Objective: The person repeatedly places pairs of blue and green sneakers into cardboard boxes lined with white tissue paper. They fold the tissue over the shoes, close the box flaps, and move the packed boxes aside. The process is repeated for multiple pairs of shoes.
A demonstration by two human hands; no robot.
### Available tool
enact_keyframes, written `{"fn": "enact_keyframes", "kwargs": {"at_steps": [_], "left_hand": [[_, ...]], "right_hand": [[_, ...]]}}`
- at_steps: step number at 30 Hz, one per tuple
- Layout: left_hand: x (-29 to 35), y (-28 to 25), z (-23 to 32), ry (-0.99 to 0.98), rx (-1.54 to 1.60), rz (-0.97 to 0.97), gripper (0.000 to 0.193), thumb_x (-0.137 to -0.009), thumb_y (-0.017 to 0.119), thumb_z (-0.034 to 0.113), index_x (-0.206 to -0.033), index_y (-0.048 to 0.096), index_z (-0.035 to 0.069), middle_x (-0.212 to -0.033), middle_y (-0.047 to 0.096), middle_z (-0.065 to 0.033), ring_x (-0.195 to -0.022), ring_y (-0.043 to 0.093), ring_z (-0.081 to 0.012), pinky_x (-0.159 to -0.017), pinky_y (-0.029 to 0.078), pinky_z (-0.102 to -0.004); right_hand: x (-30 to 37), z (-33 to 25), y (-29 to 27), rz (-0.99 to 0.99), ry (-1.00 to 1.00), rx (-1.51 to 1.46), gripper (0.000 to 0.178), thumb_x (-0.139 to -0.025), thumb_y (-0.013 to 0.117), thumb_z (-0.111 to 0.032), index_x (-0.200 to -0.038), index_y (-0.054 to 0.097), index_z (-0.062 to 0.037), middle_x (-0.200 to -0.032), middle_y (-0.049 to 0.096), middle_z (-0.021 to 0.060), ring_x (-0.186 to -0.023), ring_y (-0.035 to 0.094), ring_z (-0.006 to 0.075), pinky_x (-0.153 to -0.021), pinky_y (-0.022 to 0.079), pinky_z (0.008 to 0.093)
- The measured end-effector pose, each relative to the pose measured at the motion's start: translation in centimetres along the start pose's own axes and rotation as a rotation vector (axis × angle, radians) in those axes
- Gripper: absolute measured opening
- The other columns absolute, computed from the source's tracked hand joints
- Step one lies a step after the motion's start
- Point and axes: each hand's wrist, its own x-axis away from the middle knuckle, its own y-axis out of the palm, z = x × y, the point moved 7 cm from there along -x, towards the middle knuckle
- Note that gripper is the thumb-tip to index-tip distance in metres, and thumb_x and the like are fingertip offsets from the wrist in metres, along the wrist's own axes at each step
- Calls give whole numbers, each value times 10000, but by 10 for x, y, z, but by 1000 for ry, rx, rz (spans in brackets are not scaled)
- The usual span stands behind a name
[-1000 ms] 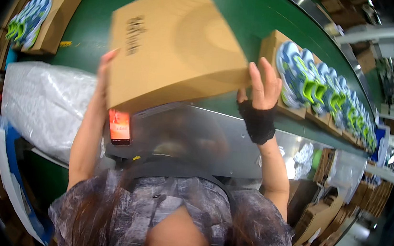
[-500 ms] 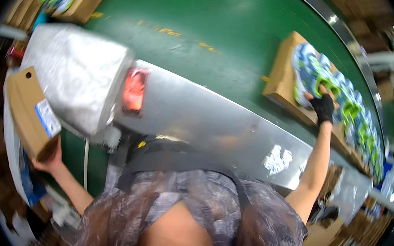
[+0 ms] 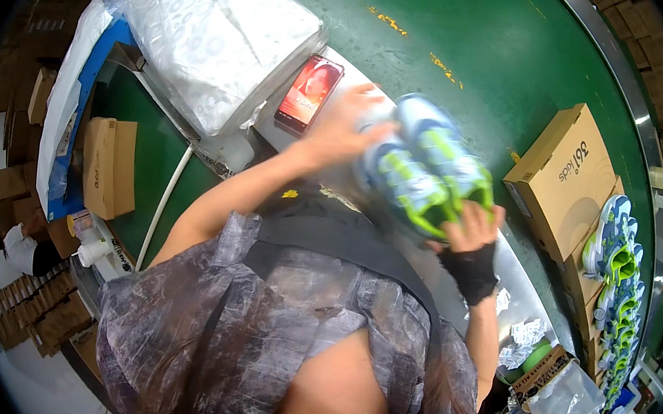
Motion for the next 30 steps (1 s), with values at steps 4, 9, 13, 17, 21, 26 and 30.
{"fn": "enact_keyframes", "kwargs": {"at_steps": [4,9,13,17,21,26,30], "left_hand": [[-20,101,48,231,-26,-308,549,-838,459,485,-962,567,-38,-1082,505,-251,-1007,485,-372,-875,364,-465],[-26,121,57,156,26,-514,568,-844,420,503,-737,613,-20,-734,601,-213,-735,580,-371,-710,451,-421],[-25,133,55,-94,17,-882,532,-860,446,450,-1142,523,6,-1115,532,-232,-1075,466,-387,-918,368,-400],[-40,121,89,151,-3,-456,580,-854,460,456,-1283,390,72,-1295,355,-242,-1198,341,-401,-970,317,-427],[-60,120,126,475,-247,-328,577,-846,465,474,-1311,368,146,-1350,283,-224,-1249,275,-393,-997,251,-498],[-77,127,39,185,-348,-549,408,-828,484,469,-914,646,105,-1001,587,-132,-1010,506,-293,-883,340,-471],[-88,104,-2,233,-504,-542,408,-807,500,478,-939,638,118,-920,604,-61,-938,523,-218,-793,355,-397]], "right_hand": [[-7,1,29,-97,6,-251,366,-523,764,-243,-783,564,-81,-1073,524,151,-1030,487,310,-924,289,510],[26,169,9,187,756,293,542,-682,636,-163,-1191,459,-111,-1290,385,149,-1182,376,323,-931,312,546],[63,230,53,222,866,714,751,-669,625,-162,-1333,278,-101,-1384,250,173,-1270,261,352,-936,197,640],[35,164,-5,585,749,152,739,-628,624,-96,-1298,313,-57,-1343,308,189,-1221,324,332,-954,228,552],[66,130,-56,1035,813,-436,592,-627,661,-69,-1178,450,-23,-1171,497,156,-996,525,257,-815,441,380],[176,177,18,1342,1051,-1431,455,-791,607,-162,-1197,431,-57,-1121,525,120,-940,566,272,-833,429,447],[241,132,77,765,1430,-118,500,-790,630,-338,-1124,508,14,-1118,512,200,-1015,510,321,-905,375,385]]}}
